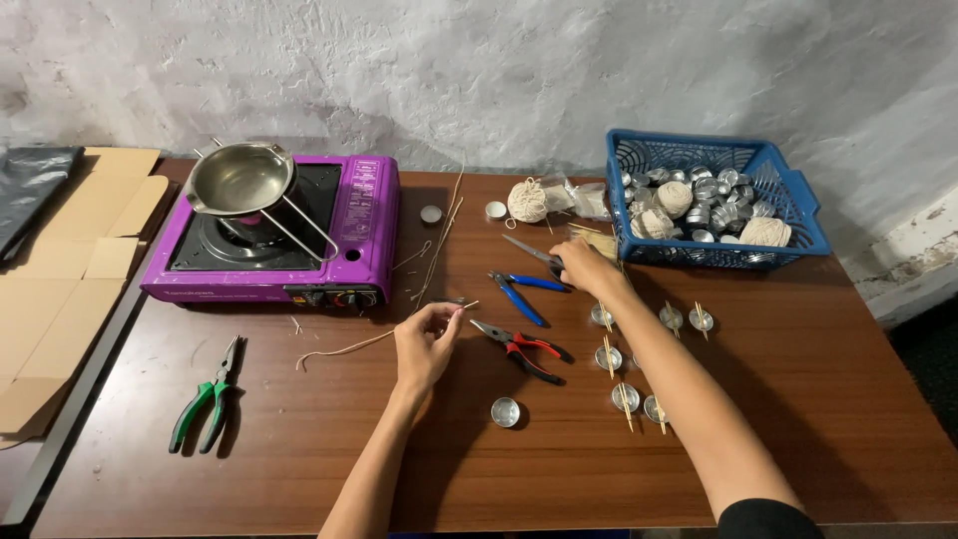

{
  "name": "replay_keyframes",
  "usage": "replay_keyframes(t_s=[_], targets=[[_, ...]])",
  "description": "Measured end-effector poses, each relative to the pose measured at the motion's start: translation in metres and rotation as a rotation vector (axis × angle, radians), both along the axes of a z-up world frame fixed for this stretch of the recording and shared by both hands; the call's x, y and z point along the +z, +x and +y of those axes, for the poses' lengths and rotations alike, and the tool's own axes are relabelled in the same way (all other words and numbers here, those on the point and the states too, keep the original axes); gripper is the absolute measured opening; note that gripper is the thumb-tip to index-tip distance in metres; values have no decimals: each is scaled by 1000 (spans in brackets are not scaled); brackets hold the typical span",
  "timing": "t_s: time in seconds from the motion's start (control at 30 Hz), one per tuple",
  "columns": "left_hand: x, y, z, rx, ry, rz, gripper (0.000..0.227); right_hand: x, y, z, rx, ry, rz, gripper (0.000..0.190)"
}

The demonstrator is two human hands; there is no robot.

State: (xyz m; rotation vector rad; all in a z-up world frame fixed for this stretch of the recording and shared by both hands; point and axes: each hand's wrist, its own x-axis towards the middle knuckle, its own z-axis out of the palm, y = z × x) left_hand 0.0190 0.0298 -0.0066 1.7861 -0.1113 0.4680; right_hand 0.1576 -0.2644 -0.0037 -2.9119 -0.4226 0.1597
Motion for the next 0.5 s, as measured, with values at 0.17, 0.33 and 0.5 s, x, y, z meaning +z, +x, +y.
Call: replay_keyframes(t_s=[0.17, 0.33, 0.5], targets=[[3, -3, -2, 16, 7, -64, 8, 39, -19, -8, -67, 215, 135, 48], [6, -7, -5, 32, 7, -163, 6, 53, -103, 10, 9, 924, 325, 59], [0, -9, -14, 31, 45, -273, 7, -18, -168, 26, 153, 1237, 525, 76]])
